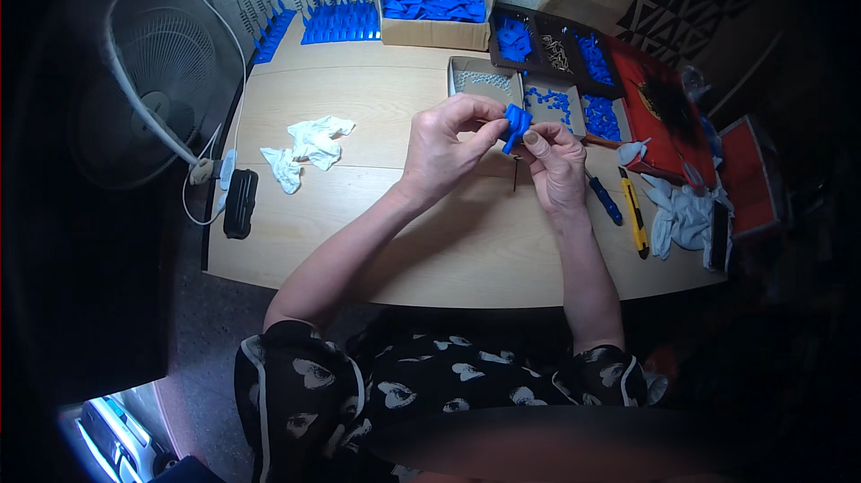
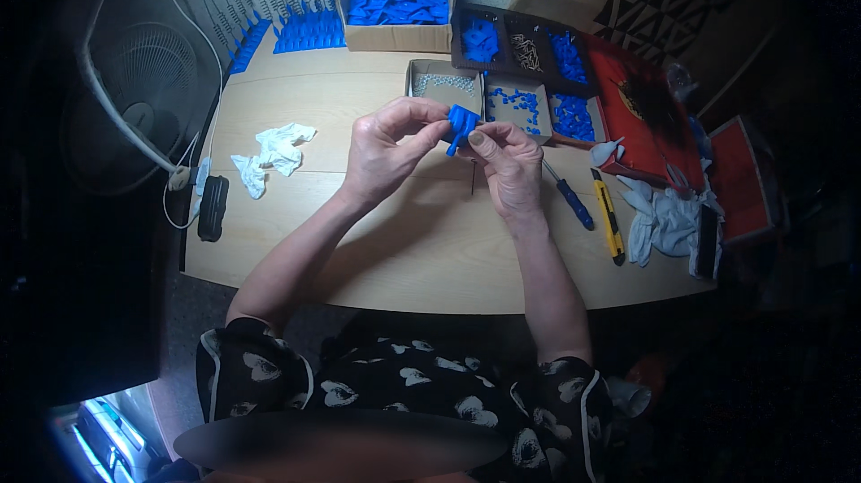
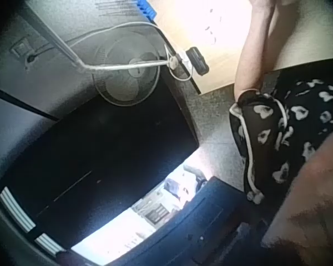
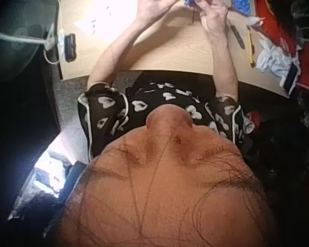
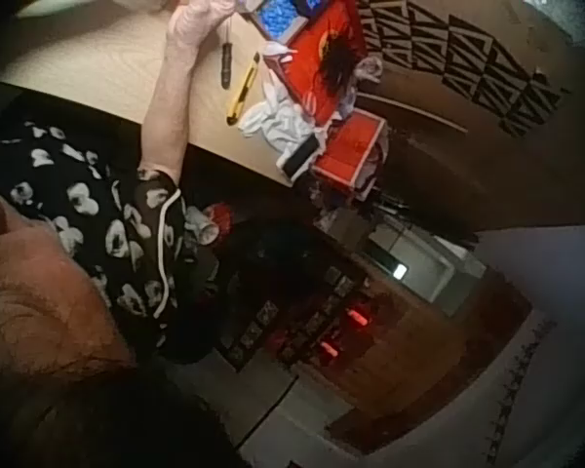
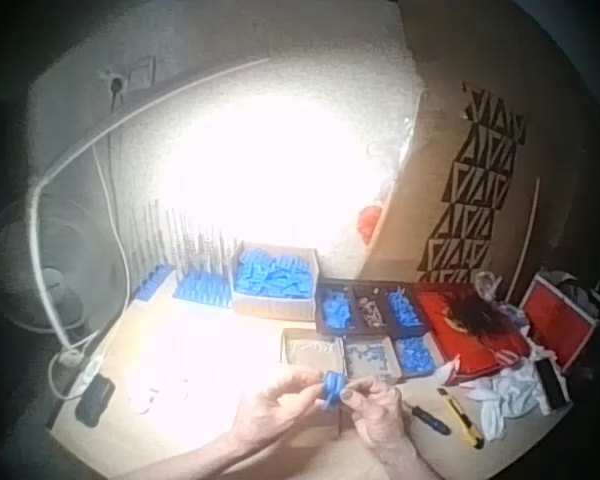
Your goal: The person assembles small blue plastic components with metal rods and beads using a screwdriver and glue from a glue bottle.
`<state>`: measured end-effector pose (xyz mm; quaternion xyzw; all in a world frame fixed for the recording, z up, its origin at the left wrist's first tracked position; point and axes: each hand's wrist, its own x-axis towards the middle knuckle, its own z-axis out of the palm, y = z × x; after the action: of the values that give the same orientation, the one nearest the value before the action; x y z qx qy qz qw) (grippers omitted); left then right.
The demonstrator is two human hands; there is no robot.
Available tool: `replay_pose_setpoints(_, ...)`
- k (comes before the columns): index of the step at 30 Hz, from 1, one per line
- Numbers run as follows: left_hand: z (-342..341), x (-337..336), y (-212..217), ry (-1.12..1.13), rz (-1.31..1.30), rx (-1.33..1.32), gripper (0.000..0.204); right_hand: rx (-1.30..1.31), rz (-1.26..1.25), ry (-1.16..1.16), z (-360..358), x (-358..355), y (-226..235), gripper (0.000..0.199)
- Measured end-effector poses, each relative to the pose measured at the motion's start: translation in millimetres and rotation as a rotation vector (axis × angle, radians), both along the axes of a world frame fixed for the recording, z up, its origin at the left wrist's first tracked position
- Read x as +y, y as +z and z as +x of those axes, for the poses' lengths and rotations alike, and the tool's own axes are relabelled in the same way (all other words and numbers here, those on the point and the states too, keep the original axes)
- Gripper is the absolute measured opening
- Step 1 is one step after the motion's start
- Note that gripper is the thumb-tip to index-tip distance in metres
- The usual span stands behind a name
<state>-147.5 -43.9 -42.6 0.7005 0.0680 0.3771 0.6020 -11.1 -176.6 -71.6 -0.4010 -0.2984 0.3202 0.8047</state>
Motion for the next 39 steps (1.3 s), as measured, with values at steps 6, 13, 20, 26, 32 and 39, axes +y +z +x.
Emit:
replay_pose_setpoints(6, -7, -2, -13, 0.059, -0.039, -0.061, 0.014, -0.048, 0.004, -0.012, -10, 5, -3, 0.010)
replay_pose_setpoints(13, -5, -10, -21, 0.136, -0.006, -0.160, 0.012, -0.056, -0.032, -0.049, -7, 5, -9, 0.011)
replay_pose_setpoints(20, -8, -10, -25, 0.209, 0.165, -0.179, 0.014, -0.042, -0.038, -0.063, -10, 5, -9, 0.010)
replay_pose_setpoints(26, -11, -14, -27, 0.203, 0.168, -0.097, 0.018, -0.078, -0.061, -0.093, -11, 4, -6, 0.011)
replay_pose_setpoints(32, -8, -14, -38, 0.118, -0.026, -0.091, 0.021, -0.149, -0.136, -0.155, -13, 3, -4, 0.011)
replay_pose_setpoints(39, -4, -14, -43, 0.182, -0.034, -0.141, 0.018, -0.172, -0.145, -0.145, -14, 5, -6, 0.010)
